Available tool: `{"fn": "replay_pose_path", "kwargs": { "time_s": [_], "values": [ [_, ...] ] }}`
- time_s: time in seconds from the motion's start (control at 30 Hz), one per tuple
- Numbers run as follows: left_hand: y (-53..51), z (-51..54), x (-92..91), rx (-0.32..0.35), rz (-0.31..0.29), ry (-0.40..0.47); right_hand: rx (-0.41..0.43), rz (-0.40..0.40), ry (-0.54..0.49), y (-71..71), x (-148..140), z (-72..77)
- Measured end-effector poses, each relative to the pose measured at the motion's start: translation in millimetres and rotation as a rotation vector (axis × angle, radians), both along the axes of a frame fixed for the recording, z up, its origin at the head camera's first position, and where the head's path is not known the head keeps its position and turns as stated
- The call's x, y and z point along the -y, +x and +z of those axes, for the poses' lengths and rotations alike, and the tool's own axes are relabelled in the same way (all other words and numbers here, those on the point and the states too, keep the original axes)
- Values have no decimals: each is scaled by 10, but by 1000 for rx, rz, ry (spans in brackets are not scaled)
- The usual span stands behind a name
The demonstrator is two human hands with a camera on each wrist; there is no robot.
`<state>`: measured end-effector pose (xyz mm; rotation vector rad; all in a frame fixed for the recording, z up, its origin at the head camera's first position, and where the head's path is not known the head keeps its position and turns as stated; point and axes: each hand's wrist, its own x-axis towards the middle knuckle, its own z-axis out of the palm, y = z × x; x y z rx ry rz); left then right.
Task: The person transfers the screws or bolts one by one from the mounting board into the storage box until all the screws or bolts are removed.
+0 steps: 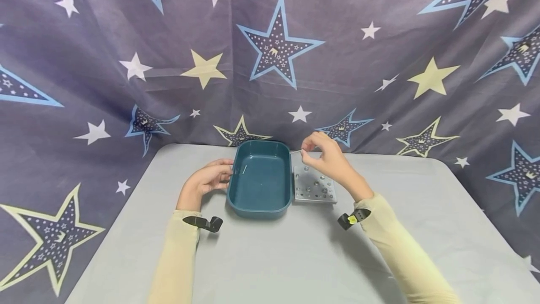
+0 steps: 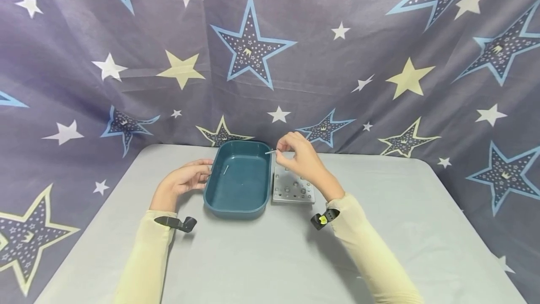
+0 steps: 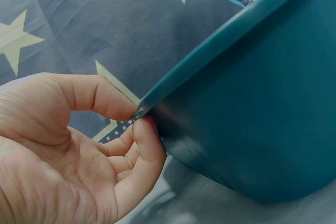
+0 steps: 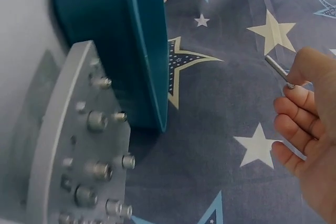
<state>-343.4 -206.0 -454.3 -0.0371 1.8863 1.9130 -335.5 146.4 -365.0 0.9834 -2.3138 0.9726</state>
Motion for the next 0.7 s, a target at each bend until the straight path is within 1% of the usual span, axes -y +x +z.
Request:
{"fn": "replay_pose_path", "kwargs": {
  "time_s": [0.2, 0.37, 0.57, 0.7],
  "values": [
    [0, -11, 0, -4, -3, -6, 56, -19, -40, -77, 87, 10],
    [3, 7, -11, 8, 7, -3, 112, -28, -57, -131, 164, 38],
    [6, 27, -18, 13, 14, -2, 147, -7, -70, -188, 290, 89],
    [17, 25, -18, 14, 20, 5, 188, -1, -64, -222, 382, 102]
  ]
}}
